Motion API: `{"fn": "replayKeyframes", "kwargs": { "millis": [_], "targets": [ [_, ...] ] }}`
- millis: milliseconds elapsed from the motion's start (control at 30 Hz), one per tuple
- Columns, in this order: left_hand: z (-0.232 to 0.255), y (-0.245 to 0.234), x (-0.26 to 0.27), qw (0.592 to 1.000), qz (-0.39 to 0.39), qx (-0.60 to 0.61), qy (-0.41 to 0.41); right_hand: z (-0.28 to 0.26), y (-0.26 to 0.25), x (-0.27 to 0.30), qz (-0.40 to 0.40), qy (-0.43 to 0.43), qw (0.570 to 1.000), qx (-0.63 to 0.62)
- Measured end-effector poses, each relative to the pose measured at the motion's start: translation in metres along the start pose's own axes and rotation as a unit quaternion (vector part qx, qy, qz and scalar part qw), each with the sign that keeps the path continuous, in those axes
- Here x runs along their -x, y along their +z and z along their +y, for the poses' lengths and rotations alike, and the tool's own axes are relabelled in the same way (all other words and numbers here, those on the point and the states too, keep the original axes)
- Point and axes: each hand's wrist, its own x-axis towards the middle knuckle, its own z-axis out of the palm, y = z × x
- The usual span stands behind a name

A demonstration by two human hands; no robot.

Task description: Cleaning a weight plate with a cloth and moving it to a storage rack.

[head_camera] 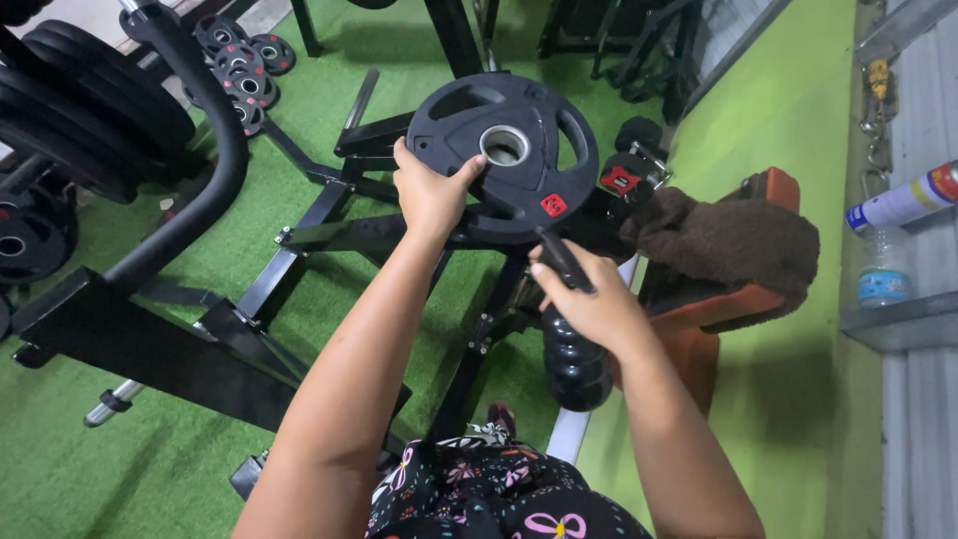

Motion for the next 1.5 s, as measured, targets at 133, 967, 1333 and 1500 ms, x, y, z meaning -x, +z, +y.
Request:
{"fn": "replayKeyframes", "kwargs": {
  "millis": [133, 967, 1333, 1500],
  "targets": [
    [-0.01, 0.006, -0.007, 1.0, 0.006, -0.01, 0.007, -0.02, 0.014, -0.006, -0.009, -0.02, 1.0, 0.004],
    [0.011, -0.009, 0.035, 0.929, 0.099, -0.197, 0.297, 0.085, 0.02, 0.02, 0.06, -0.051, 0.991, -0.105],
    [0.04, 0.019, 0.091, 0.784, -0.142, -0.357, 0.487, 0.213, 0.019, 0.071, 0.161, -0.01, 0.966, -0.203],
    [0.026, 0.024, 0.09, 0.743, -0.084, -0.424, 0.51, 0.257, 0.014, 0.09, 0.131, 0.064, 0.988, -0.048]
  ]
}}
